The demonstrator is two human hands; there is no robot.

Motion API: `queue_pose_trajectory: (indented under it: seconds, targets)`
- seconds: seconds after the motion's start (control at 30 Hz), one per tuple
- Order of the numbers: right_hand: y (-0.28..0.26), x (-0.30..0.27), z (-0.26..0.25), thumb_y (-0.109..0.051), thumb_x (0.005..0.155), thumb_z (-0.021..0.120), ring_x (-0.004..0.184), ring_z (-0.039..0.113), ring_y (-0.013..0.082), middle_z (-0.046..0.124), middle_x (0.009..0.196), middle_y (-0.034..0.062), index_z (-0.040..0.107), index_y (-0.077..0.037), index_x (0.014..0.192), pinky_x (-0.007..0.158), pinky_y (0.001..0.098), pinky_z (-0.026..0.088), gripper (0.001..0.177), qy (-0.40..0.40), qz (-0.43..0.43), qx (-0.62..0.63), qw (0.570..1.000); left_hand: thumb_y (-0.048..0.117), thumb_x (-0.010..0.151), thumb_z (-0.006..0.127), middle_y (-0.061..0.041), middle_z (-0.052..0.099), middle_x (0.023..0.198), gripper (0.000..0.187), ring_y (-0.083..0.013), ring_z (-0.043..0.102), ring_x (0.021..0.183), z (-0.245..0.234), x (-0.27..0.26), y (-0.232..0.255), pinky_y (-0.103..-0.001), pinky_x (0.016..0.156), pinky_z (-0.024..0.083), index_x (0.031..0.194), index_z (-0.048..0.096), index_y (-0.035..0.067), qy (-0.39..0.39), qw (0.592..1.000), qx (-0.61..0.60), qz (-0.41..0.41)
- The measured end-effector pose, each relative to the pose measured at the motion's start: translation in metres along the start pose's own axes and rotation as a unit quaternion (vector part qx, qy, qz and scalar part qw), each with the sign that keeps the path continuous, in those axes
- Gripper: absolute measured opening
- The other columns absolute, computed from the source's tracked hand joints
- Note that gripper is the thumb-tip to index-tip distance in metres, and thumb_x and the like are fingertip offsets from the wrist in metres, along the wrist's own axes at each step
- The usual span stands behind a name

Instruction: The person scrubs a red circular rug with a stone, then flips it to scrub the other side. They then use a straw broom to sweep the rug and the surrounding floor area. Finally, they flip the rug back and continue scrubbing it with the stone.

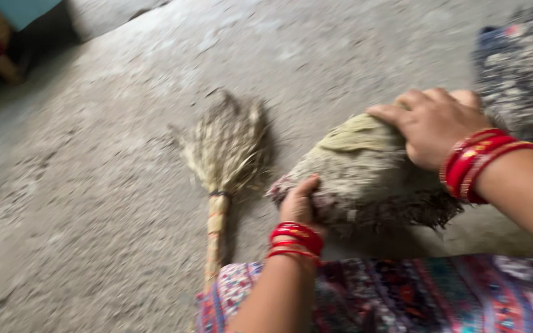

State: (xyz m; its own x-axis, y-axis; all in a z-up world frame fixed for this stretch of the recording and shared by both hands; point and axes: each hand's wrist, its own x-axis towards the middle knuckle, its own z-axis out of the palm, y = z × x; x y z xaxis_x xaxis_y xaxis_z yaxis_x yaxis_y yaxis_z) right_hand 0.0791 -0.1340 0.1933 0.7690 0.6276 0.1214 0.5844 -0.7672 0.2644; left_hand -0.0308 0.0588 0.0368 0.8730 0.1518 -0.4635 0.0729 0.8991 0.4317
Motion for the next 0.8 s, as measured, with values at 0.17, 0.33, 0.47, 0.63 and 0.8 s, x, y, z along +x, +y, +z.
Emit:
queue_pose_trajectory:
  seconds: [0.17,0.33,0.47,0.63,0.8]
  targets:
    - [-0.031,-0.006,0.082,-0.071,0.078,0.060,0.148,0.021,0.0415,0.023,0.165,0.0186,0.028,-0.033,0.156,0.105,0.0743,0.019,0.092,0.085,-0.151,0.048,0.984,0.035,0.091,0.065,-0.013,0.075,0.113,0.038,-0.0314,0.072,0.099,0.013,0.001,-0.025,-0.050,0.089,0.059,0.118,0.071,0.009,-0.033,0.989,-0.136,0.045]
    - [-0.050,-0.045,0.090,-0.065,0.069,0.072,0.158,0.008,0.0334,0.001,0.175,0.0076,-0.007,-0.040,0.161,0.113,0.0659,0.020,0.124,-0.083,-0.093,0.076,0.989,0.032,0.087,0.072,-0.011,0.074,0.102,0.032,-0.0276,0.070,0.089,0.043,0.002,-0.023,-0.045,0.081,0.057,0.108,0.072,0.007,0.130,0.979,-0.136,0.083]
    - [-0.048,-0.036,0.072,-0.025,0.086,0.070,0.154,0.029,0.0358,0.000,0.176,0.0060,-0.021,-0.048,0.165,0.108,0.0570,0.045,0.122,-0.156,0.131,0.039,0.978,0.015,0.075,0.075,-0.013,0.072,0.092,0.027,-0.0245,0.065,0.077,0.065,0.007,-0.009,-0.043,0.072,0.056,0.094,0.071,-0.004,0.231,0.962,-0.066,0.127]
    - [-0.047,-0.016,0.061,-0.040,0.069,0.091,0.129,0.055,0.0482,-0.016,0.175,0.0155,-0.030,-0.039,0.161,0.109,0.0475,0.049,0.152,-0.229,0.192,0.240,0.923,0.014,0.073,0.073,-0.015,0.069,0.083,0.028,-0.0280,0.064,0.065,0.097,0.012,0.003,-0.046,0.065,0.056,0.088,0.067,-0.008,0.237,0.952,-0.131,0.146]
    - [-0.055,0.002,0.066,-0.034,0.099,0.053,0.112,0.066,0.0456,0.013,0.154,0.0205,-0.003,-0.029,0.158,0.097,0.0505,0.054,0.082,-0.098,0.192,0.298,0.930,0.016,0.076,0.073,-0.018,0.076,0.094,0.034,-0.0272,0.073,0.074,0.136,0.022,-0.003,-0.045,0.073,0.061,0.097,0.072,-0.011,0.242,0.948,-0.166,0.124]
